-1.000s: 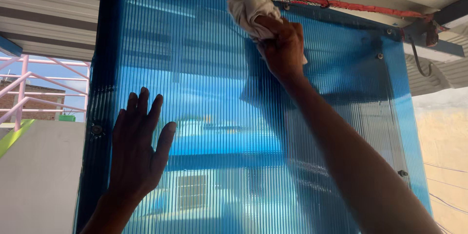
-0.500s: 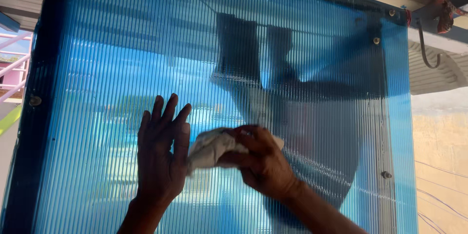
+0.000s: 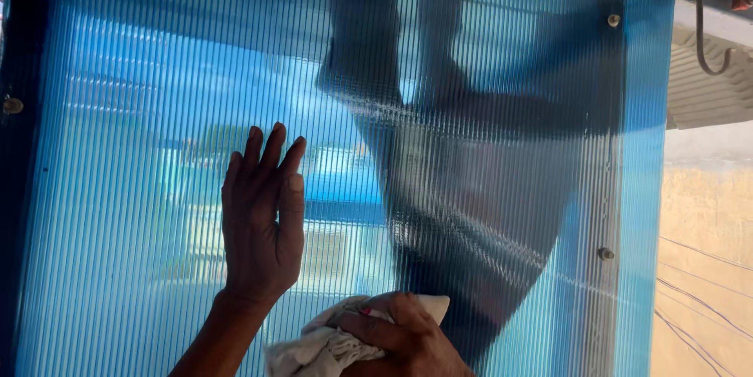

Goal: The person wipes a large blue corrugated plastic window panel with a cloth, moving across the surface in broad strokes. The person uses both hands to hold and maneuver the cloth while cleaning different sections of the panel.

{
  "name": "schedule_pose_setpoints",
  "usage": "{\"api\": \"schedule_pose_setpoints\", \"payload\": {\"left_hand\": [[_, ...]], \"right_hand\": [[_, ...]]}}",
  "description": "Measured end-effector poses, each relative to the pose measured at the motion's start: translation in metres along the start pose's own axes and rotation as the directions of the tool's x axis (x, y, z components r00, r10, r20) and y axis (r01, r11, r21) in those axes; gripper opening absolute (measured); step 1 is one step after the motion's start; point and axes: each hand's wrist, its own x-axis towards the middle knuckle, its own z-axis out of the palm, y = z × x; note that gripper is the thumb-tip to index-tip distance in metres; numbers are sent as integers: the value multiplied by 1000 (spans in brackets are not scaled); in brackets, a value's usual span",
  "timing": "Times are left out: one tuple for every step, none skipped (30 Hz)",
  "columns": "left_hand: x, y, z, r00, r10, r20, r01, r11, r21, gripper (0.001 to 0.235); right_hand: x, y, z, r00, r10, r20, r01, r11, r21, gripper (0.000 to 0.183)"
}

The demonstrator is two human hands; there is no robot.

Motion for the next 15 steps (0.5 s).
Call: {"api": "schedule_pose_setpoints", "payload": {"left_hand": [[-3, 3, 2, 1000, 9, 30, -9, 1000, -21, 54], [-1, 7, 6, 998, 31, 48, -29, 999, -44, 55], [3, 11, 11, 996, 57, 63, -55, 998, -40, 57], [7, 15, 15, 994, 79, 74, -77, 997, -27, 58], [11, 19, 18, 991, 100, 85, -99, 995, -14, 60], [15, 22, 22, 992, 94, 86, -95, 996, 0, 61], [20, 26, 28, 992, 88, 87, -90, 996, 14, 61], [19, 29, 31, 992, 77, 101, -80, 997, 23, 62], [17, 30, 32, 992, 74, 100, -77, 997, 28, 62], [17, 31, 33, 993, 76, 93, -79, 996, 33, 62], [18, 32, 33, 993, 78, 86, -82, 996, 38, 62], [17, 31, 34, 994, 72, 84, -75, 997, 32, 62], [16, 30, 33, 995, 66, 81, -68, 997, 26, 62], [16, 31, 34, 995, 61, 78, -62, 998, 13, 62], [17, 32, 37, 996, 71, 61, -74, 996, 53, 60]], "right_hand": [[-10, 1, -5, 1000, -3, 9, 3, 999, 48, 14], [-14, 11, -14, 1000, -13, 11, 12, 996, 83, 27], [-11, 29, -25, 1000, -23, 11, 21, 993, 119, 41], [2, 60, -34, 999, 8, -45, -6, 1000, 28, 40], [20, 98, -48, 994, 33, -103, -39, 997, -61, 38], [44, 141, -67, 974, 9, -228, -46, 986, -158, 35], [72, 185, -94, 926, 70, -371, -175, 950, -257, 42], [94, 223, -125, 861, 97, -500, -226, 952, -205, 42], [122, 255, -155, 789, 127, -602, -300, 933, -197, 31], [135, 274, -179, 730, 110, -674, -329, 921, -206, 38], [134, 279, -179, 736, 81, -672, -287, 936, -202, 38], [129, 281, -179, 744, 55, -666, -249, 948, -200, 37], [124, 280, -178, 750, 28, -661, -209, 958, -197, 37], [100, 267, -161, 767, 181, -616, -225, 974, 5, 34], [68, 244, -138, 796, 132, -591, -259, 956, -136, 37]]}}
